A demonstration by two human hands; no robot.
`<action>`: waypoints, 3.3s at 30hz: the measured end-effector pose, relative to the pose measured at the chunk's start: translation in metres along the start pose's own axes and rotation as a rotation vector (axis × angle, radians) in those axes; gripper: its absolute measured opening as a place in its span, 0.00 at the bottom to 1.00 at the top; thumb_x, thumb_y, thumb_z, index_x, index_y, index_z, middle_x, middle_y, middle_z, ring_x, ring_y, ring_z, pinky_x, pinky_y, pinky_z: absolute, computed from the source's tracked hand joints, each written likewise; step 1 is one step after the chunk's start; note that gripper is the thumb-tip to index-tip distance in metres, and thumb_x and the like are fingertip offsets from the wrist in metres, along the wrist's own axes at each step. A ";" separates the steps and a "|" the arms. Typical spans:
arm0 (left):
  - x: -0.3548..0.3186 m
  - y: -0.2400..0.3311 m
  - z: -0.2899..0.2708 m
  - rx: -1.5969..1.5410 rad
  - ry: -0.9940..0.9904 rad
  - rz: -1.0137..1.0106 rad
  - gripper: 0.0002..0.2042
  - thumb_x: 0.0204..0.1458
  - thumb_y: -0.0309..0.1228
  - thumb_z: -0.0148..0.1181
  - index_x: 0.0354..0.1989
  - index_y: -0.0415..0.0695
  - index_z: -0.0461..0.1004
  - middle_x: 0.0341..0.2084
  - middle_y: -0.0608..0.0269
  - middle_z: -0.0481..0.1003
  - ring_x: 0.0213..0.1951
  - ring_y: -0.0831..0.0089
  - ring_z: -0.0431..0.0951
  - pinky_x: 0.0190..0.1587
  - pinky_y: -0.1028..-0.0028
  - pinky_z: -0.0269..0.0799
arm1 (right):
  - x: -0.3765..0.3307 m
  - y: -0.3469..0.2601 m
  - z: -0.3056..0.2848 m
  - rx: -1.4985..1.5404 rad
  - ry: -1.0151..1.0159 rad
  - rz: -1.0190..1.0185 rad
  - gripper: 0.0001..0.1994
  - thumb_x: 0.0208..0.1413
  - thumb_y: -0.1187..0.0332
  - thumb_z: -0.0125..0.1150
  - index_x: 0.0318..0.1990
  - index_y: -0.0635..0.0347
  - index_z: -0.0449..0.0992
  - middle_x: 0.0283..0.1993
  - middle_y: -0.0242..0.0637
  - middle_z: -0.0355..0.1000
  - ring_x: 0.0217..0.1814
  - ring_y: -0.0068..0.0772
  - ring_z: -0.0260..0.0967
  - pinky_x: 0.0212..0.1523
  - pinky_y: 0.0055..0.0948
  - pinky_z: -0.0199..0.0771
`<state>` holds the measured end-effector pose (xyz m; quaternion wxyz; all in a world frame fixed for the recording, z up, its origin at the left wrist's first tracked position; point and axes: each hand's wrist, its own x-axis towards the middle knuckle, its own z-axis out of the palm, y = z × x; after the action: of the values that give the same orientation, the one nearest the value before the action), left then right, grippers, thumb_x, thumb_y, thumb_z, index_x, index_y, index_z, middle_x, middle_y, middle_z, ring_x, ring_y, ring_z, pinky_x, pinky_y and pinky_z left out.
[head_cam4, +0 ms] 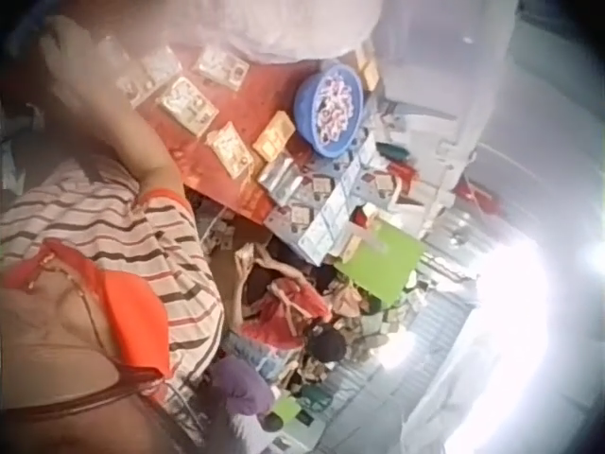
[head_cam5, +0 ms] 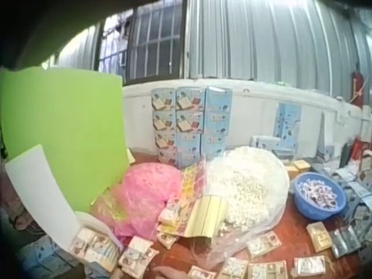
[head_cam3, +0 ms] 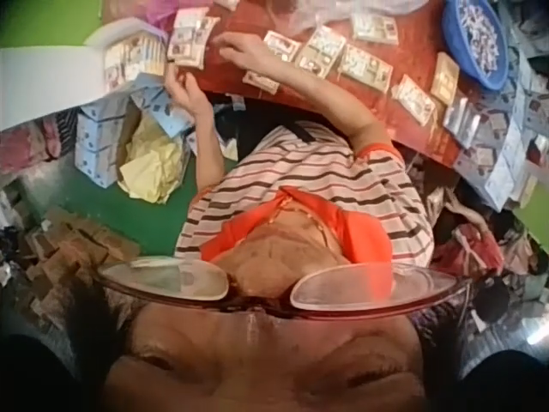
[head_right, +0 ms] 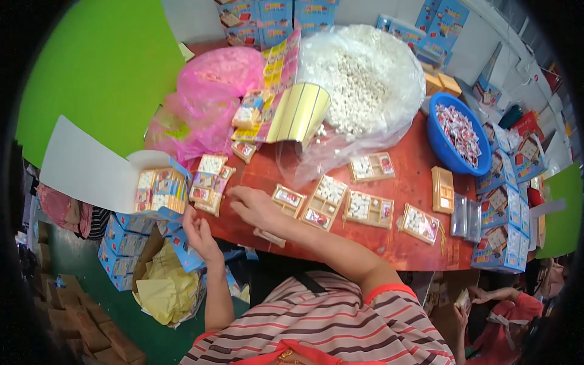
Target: Placing small white items into plastic trays and then applying adhesive labels to the packaged units.
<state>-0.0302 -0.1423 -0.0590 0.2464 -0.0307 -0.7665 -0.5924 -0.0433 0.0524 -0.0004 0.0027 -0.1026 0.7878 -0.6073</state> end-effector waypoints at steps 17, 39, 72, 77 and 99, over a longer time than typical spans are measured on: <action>0.087 0.029 0.186 -0.638 -0.531 -0.567 0.16 0.59 0.30 0.54 0.54 0.37 0.69 0.45 0.54 0.75 0.40 0.69 0.79 0.39 0.74 0.75 | 0.065 0.021 -0.168 -1.364 0.318 -0.437 0.16 0.45 0.71 0.58 0.45 0.59 0.74 0.54 0.38 0.69 0.58 0.39 0.66 0.50 0.38 0.66; 0.001 0.152 0.111 -1.249 -0.878 -0.695 0.15 0.64 0.32 0.45 0.46 0.32 0.73 0.33 0.48 0.80 0.33 0.63 0.83 0.37 0.67 0.80 | -0.139 -0.087 -0.137 -1.440 0.430 -0.552 0.17 0.48 0.74 0.57 0.48 0.59 0.78 0.56 0.41 0.74 0.61 0.38 0.70 0.66 0.44 0.52; -0.160 0.122 0.121 -0.571 -1.247 -0.787 0.13 0.61 0.33 0.51 0.40 0.35 0.76 0.29 0.58 0.78 0.26 0.73 0.77 0.30 0.75 0.73 | -0.308 0.024 -0.084 -1.160 0.567 -0.203 0.22 0.48 0.74 0.56 0.53 0.64 0.76 0.58 0.44 0.72 0.59 0.41 0.70 0.57 0.36 0.60; -0.162 0.103 0.113 -0.810 -1.257 -0.992 0.14 0.63 0.33 0.51 0.43 0.32 0.75 0.33 0.52 0.79 0.29 0.68 0.80 0.31 0.72 0.76 | -0.305 0.013 -0.082 -1.089 0.487 -0.088 0.23 0.48 0.73 0.59 0.55 0.64 0.75 0.62 0.46 0.68 0.62 0.46 0.66 0.60 0.41 0.58; -0.163 0.117 0.107 -0.555 -1.293 -0.670 0.16 0.66 0.33 0.48 0.43 0.31 0.76 0.32 0.55 0.79 0.30 0.72 0.80 0.35 0.75 0.76 | -0.280 0.000 -0.087 -0.747 0.553 -0.134 0.08 0.47 0.76 0.66 0.36 0.60 0.78 0.33 0.36 0.73 0.36 0.37 0.70 0.44 0.34 0.65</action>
<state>0.1162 0.0308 -0.0406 -0.4582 -0.1975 -0.5501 -0.6697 0.2192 0.1815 -0.0114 -0.2837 0.0187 0.9153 -0.2854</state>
